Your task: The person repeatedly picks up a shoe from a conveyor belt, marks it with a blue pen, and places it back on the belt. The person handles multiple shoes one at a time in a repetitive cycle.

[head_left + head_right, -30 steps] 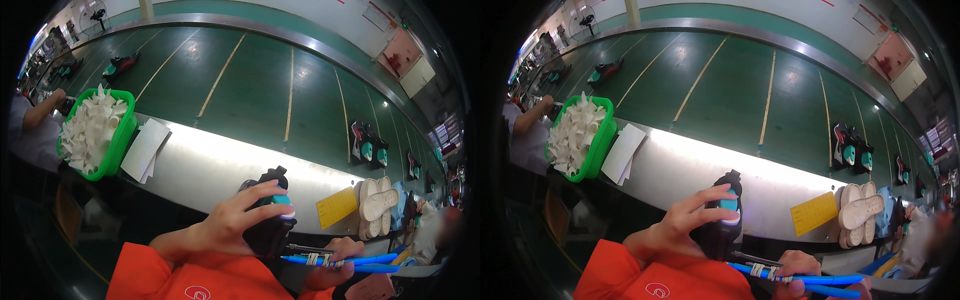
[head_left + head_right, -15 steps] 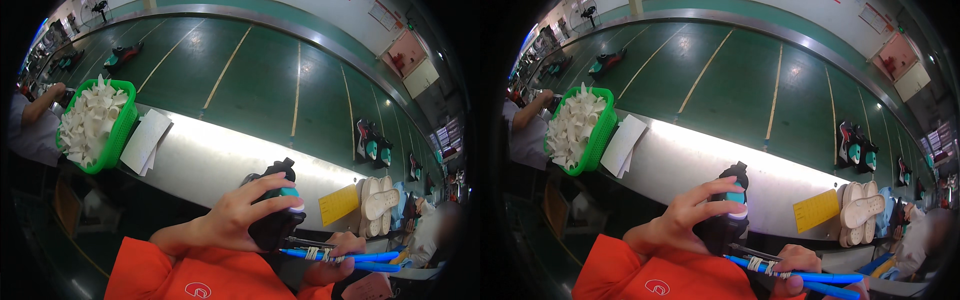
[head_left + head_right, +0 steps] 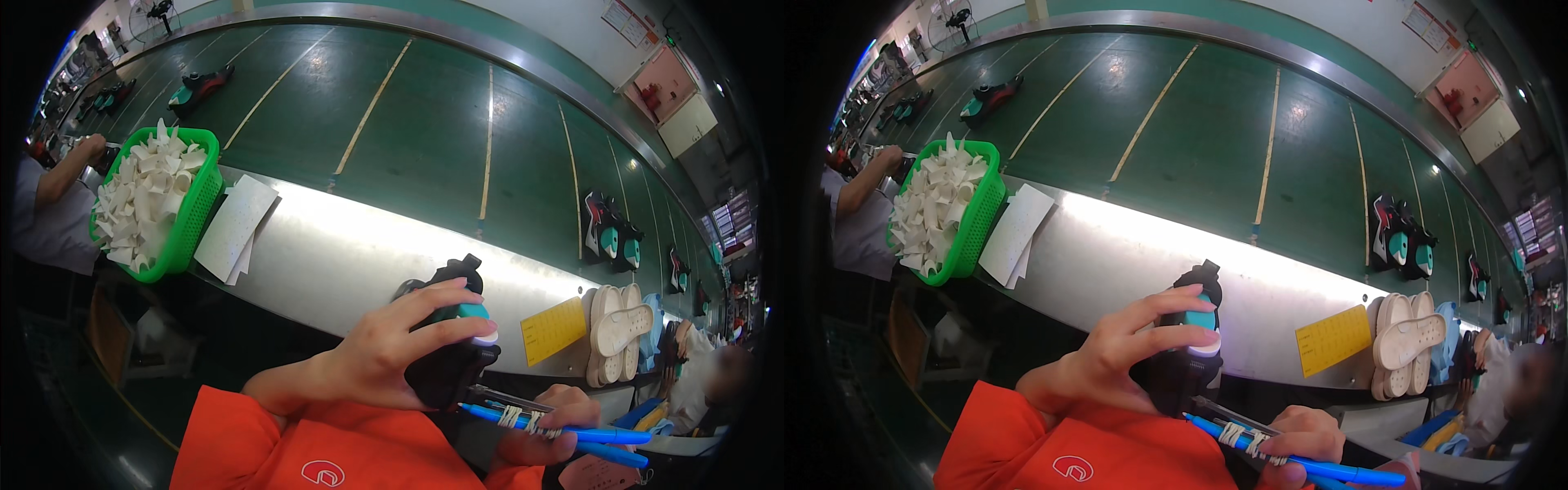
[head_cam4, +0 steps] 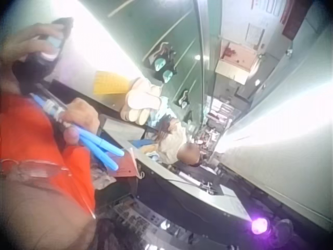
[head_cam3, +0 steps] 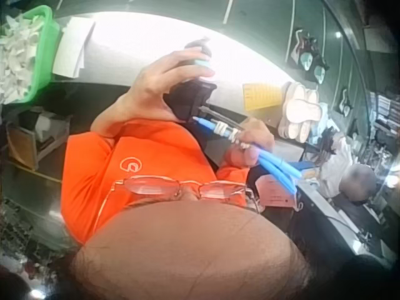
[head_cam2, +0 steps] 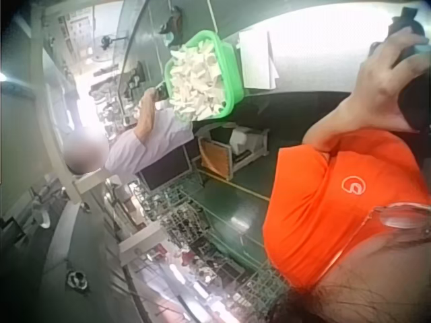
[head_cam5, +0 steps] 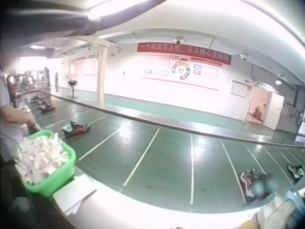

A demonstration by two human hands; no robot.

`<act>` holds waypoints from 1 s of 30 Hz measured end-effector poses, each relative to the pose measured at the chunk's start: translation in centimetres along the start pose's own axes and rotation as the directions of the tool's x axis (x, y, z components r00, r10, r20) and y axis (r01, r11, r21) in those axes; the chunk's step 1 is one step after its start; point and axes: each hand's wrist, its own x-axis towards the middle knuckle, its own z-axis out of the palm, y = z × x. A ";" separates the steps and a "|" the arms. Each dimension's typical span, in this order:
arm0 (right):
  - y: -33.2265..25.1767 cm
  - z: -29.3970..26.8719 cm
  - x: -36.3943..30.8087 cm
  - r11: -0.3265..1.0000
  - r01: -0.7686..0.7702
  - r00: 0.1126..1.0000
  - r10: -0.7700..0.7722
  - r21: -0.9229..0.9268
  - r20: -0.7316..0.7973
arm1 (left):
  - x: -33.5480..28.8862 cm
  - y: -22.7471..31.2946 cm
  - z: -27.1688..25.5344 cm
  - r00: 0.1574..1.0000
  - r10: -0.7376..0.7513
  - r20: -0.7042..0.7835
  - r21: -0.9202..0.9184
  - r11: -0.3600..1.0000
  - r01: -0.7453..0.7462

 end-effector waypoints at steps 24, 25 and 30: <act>0.2 -0.5 0.7 0.995 0.097 0.990 -0.099 0.027 0.097 | 0.1 -0.1 -0.1 1.000 -0.002 -0.007 0.002 1.000 0.002; 0.1 -0.7 0.9 0.993 0.106 0.986 -0.112 0.053 0.123 | 0.1 -0.1 -0.1 1.000 -0.007 -0.009 0.003 1.000 0.007; 0.1 -0.8 0.9 0.991 0.133 0.983 -0.135 0.020 0.126 | 0.2 -0.1 0.0 1.000 0.006 -0.012 0.016 1.000 -0.006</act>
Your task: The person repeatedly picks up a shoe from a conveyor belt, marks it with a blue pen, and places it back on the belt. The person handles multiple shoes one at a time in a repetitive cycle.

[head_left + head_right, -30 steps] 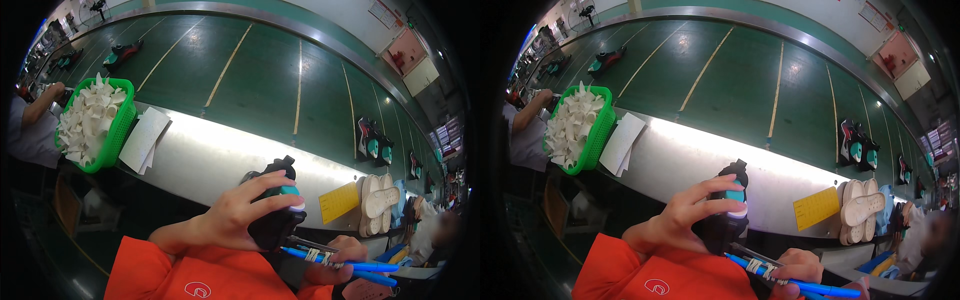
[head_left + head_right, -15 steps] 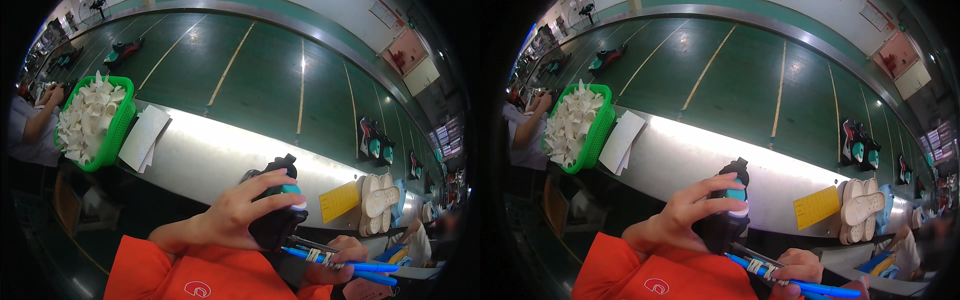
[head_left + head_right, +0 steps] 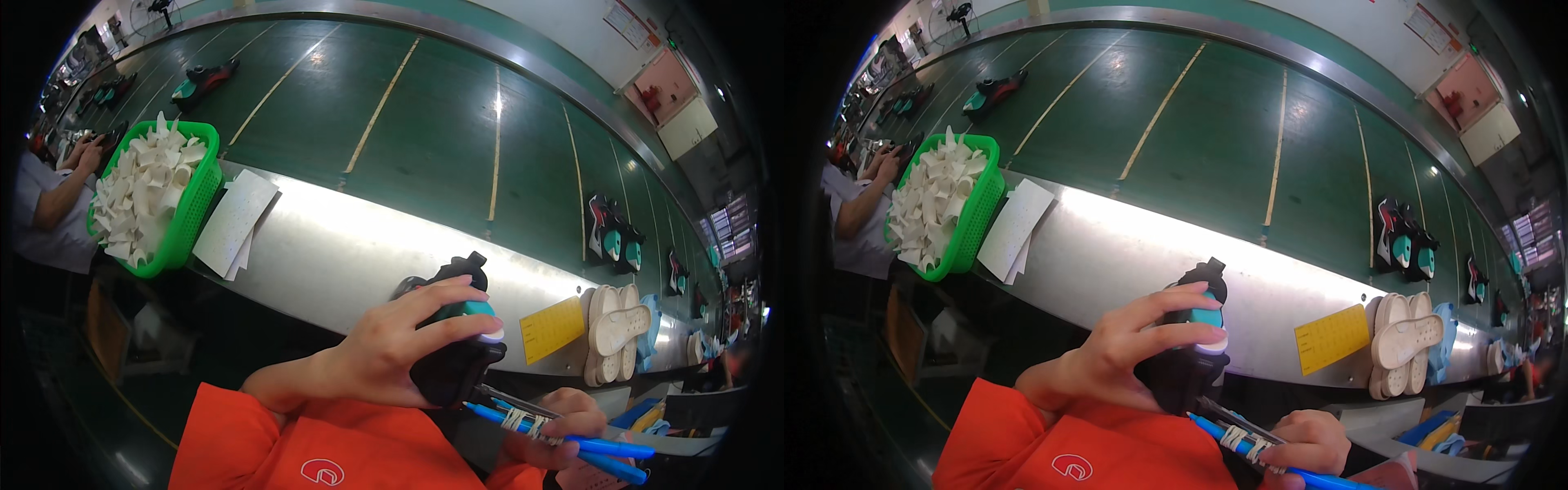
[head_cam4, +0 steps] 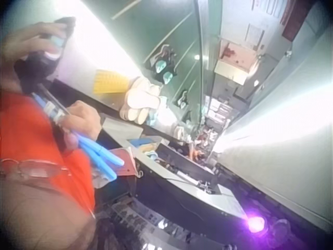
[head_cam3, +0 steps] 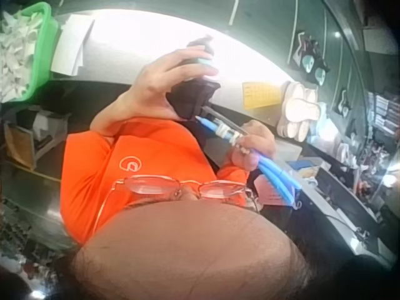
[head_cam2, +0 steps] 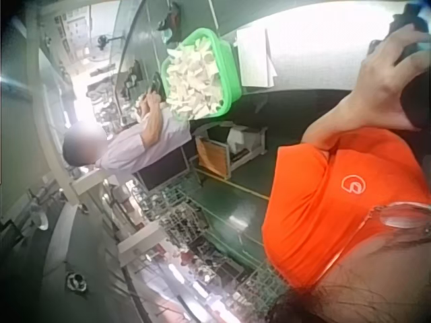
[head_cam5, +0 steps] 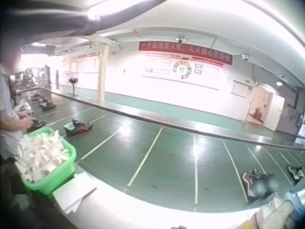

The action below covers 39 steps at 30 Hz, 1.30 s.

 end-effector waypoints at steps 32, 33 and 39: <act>-1.4 -1.3 7.5 0.995 0.060 0.653 0.024 -0.083 0.757 | 0.8 -0.1 -0.1 0.998 -0.042 -0.053 0.005 0.999 0.042; -1.5 -1.3 7.5 0.993 0.074 0.654 0.022 -0.093 0.756 | 0.9 -0.1 -0.1 0.998 -0.035 -0.051 0.003 0.999 0.035; 0.5 -3.9 8.4 0.951 -0.231 0.505 -0.064 0.206 0.861 | 1.1 0.0 -0.1 0.998 -0.039 -0.043 -0.004 0.999 0.039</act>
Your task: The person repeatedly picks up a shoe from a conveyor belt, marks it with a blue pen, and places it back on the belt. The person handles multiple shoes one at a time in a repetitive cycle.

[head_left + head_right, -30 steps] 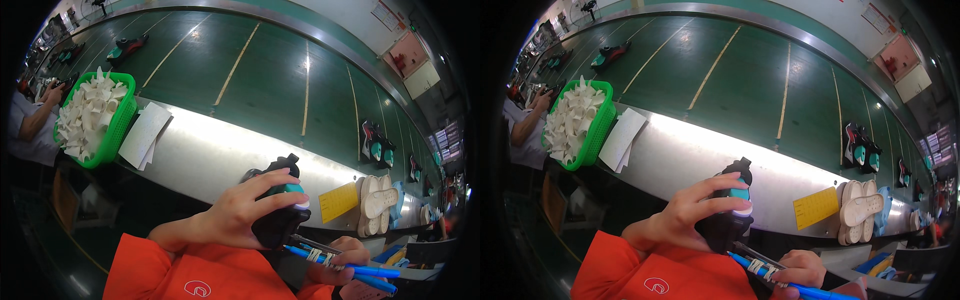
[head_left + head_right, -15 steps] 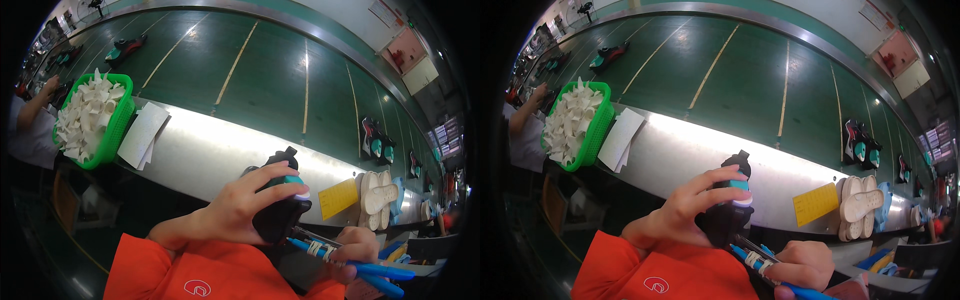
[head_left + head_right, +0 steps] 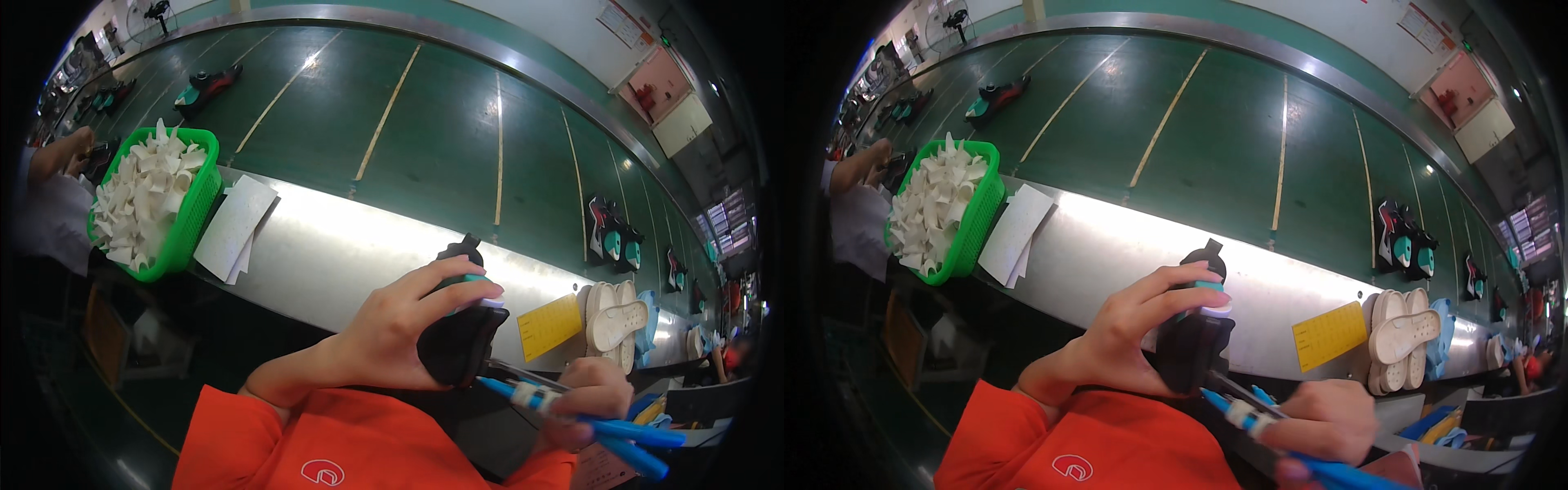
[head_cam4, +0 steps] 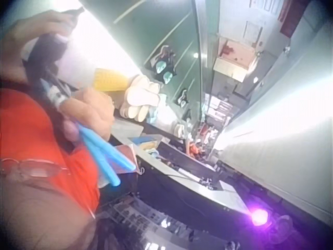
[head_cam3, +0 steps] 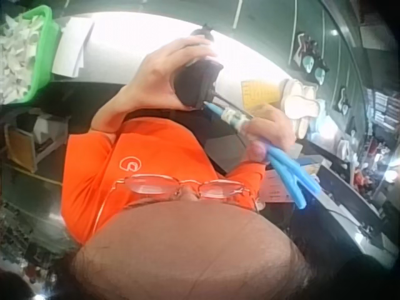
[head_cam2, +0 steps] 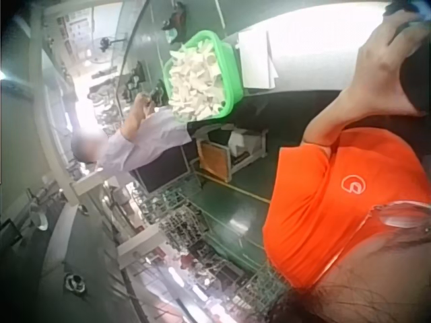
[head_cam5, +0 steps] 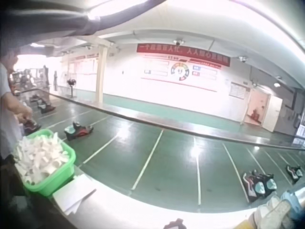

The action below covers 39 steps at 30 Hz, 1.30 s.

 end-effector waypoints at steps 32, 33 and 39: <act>19.9 9.7 -10.0 0.830 -0.041 -0.201 0.538 0.556 -0.818 | 8.5 -22.3 7.2 0.996 0.007 0.088 0.261 0.965 -0.030; 19.7 9.6 -10.2 0.826 -0.030 -0.196 0.548 0.563 -0.813 | 8.7 -21.8 7.5 0.996 -0.021 0.081 0.313 0.950 -0.005; 19.2 10.2 -10.3 0.826 0.038 -0.160 0.560 0.562 -0.813 | 7.8 -20.6 7.6 0.998 0.027 -0.056 0.389 0.921 -0.004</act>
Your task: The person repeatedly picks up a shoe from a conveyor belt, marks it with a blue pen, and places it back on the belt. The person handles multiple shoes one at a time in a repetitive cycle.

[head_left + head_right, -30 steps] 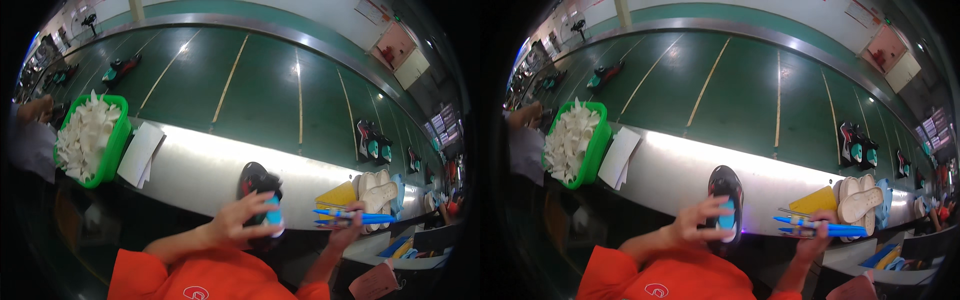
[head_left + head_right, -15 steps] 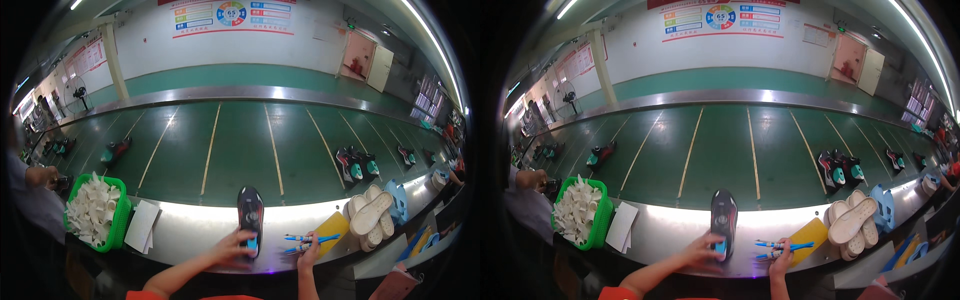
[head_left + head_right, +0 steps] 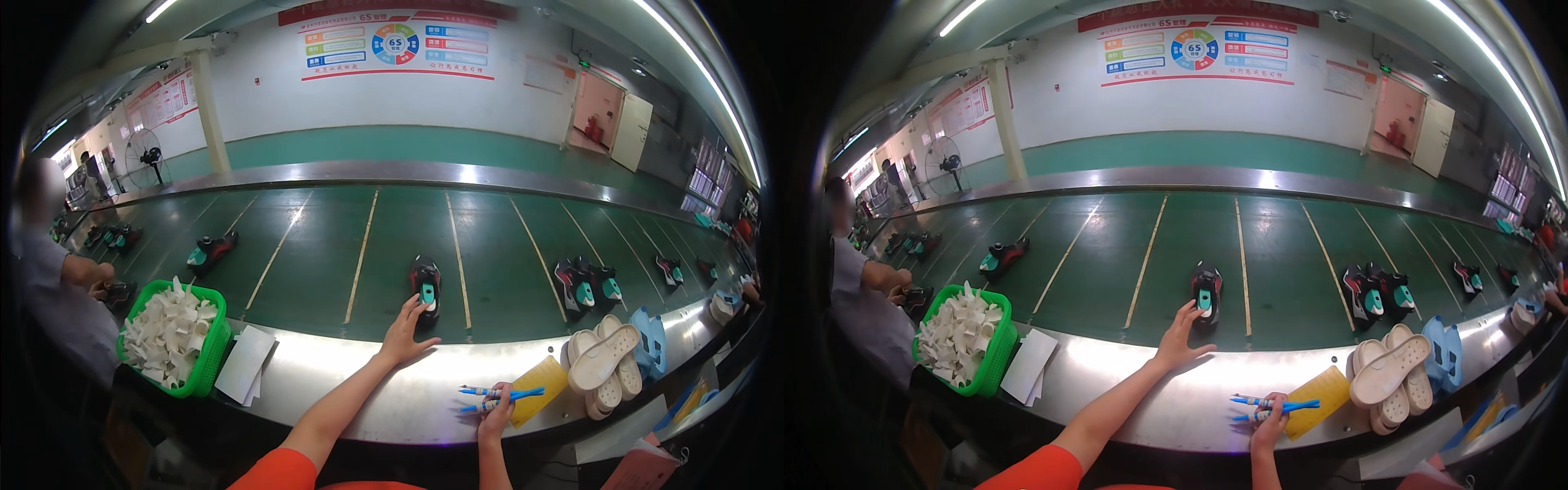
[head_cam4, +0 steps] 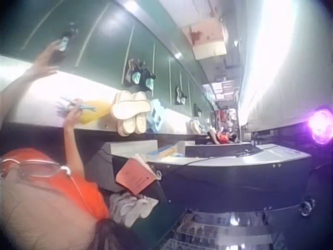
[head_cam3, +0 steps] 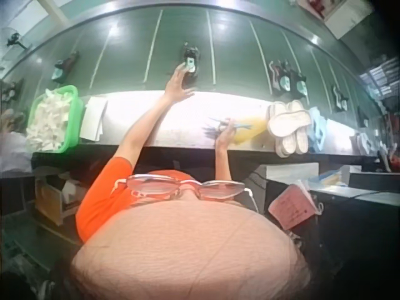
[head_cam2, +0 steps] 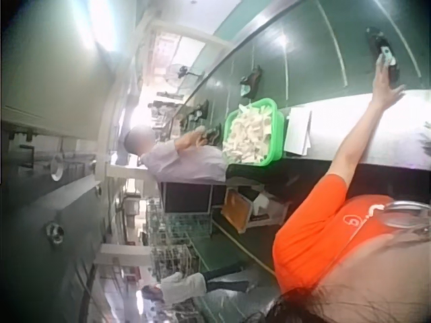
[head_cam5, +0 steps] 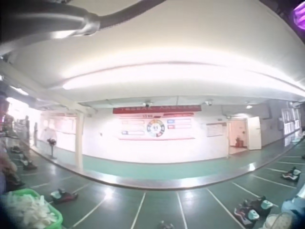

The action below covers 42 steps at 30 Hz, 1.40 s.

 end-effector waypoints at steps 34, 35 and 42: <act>1.2 -0.9 0.8 0.988 0.050 0.997 -0.041 -0.149 0.064 | -19.9 4.8 -0.4 0.581 -0.054 0.812 -0.298 0.817 0.493; 1.5 -0.8 0.8 0.987 0.049 0.998 -0.041 -0.154 0.054 | -19.9 4.5 -1.0 0.583 -0.066 0.810 -0.291 0.818 0.497; 1.2 -0.6 0.3 0.991 0.058 0.997 -0.050 -0.122 0.067 | -20.9 4.3 -1.7 0.580 -0.141 0.803 -0.247 0.806 0.538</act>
